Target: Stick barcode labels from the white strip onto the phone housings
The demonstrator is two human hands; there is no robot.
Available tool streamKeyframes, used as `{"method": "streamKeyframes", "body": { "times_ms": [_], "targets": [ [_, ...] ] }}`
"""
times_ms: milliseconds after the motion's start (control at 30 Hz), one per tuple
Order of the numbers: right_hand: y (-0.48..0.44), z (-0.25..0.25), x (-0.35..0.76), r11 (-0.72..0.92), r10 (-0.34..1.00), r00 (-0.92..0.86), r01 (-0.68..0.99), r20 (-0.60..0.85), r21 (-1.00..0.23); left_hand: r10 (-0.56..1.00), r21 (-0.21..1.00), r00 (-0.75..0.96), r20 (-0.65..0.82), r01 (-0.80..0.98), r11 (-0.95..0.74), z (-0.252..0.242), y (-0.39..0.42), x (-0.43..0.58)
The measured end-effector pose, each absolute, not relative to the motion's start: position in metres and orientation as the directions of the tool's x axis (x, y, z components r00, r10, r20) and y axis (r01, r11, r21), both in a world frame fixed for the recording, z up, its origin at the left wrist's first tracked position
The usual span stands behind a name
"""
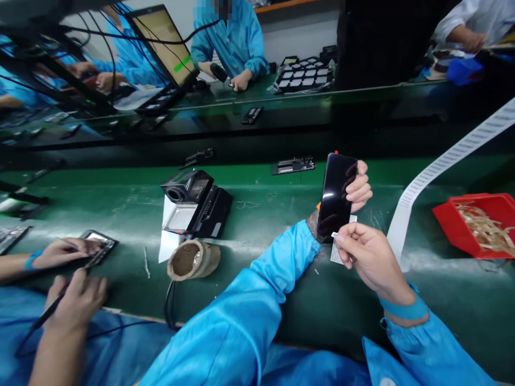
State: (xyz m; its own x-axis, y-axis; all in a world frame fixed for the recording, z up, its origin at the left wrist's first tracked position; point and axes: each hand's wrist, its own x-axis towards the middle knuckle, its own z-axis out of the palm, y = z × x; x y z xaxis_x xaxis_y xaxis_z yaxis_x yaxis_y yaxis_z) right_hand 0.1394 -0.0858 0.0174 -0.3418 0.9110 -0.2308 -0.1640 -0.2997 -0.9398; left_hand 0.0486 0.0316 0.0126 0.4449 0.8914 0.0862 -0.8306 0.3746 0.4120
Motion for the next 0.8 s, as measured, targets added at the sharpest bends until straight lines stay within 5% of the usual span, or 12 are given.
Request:
{"method": "streamKeyframes", "body": {
  "times_ms": [533,800],
  "targets": [
    [-0.081,0.024,0.139,-0.202,0.942,-0.269,0.02,-0.2,-0.979,0.851,0.443,0.508,-0.131,-0.738,0.509,0.044,0.025,0.045],
    [-0.082,0.025,0.134,-0.192,0.953,-0.229,0.044,-0.197,-0.98,0.848,0.441,0.519,-0.105,-0.74,0.508,0.042,0.027,0.046]
  ]
}}
